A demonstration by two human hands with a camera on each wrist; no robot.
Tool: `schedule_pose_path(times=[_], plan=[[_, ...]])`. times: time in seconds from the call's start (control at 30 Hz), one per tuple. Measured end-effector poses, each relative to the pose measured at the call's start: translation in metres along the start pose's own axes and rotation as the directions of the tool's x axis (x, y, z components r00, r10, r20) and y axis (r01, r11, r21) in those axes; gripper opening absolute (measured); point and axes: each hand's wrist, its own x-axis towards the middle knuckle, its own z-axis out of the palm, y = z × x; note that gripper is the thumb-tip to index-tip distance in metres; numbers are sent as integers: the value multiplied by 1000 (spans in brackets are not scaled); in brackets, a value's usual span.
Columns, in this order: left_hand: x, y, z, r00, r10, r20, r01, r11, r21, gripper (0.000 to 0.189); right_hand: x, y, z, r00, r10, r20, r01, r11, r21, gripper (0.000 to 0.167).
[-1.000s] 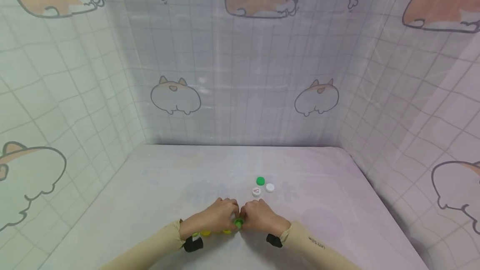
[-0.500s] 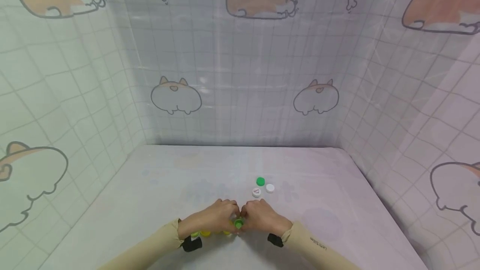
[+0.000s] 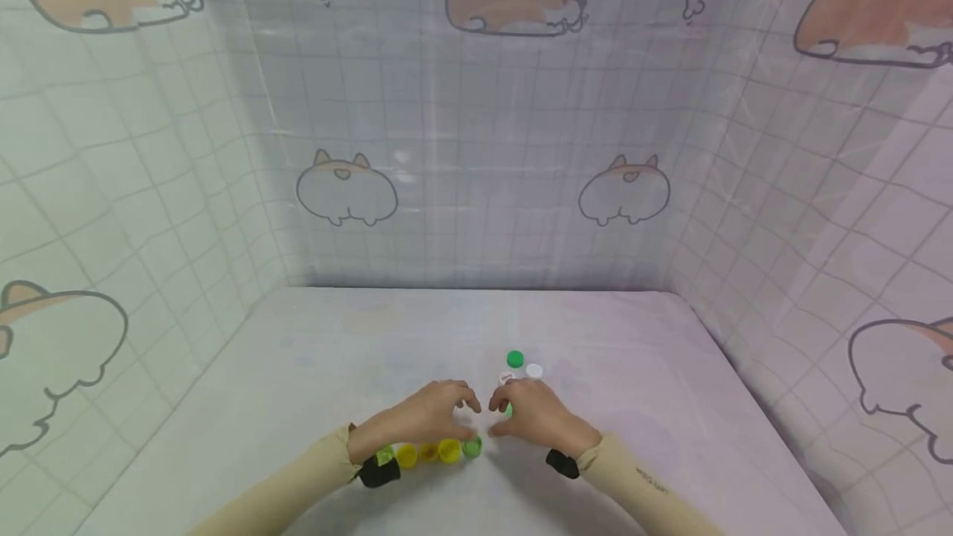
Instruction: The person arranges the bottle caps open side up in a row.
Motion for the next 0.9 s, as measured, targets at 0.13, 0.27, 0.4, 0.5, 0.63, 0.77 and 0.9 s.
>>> schedule_pose_path(times=[0.13, 0.27, 0.4, 0.5, 0.63, 0.77, 0.9], plan=[[1, 0, -5, 1000, 3, -19, -3, 1000, -25, 37, -4, 6, -12, 998, 64, -27, -65, 998, -5, 31], [6, 1, -10, 999, -9, -40, 8, 999, -31, 37, -7, 16, -25, 992, 105, -63, -106, 994, -14, 30], [12, 4, -12, 998, -31, -58, 27, 998, -56, 37, -9, 23, -30, 988, 131, -81, -132, 991, -6, 29], [16, 6, -14, 997, -26, -70, 21, 998, -64, 36, -10, 26, -31, 987, 144, -75, -143, 990, 13, 30], [25, 9, -16, 996, -15, -84, 9, 997, -72, 36, -10, 29, -32, 987, 143, -75, -142, 990, 20, 30], [33, 11, -17, 995, -20, -95, 12, 997, -83, 36, -8, 31, -35, 987, 133, -88, -131, 991, 22, 30], [40, 15, -16, 995, -16, -95, 8, 996, -91, 36, -7, 34, -38, 987, 137, -89, -135, 991, 27, 29]])
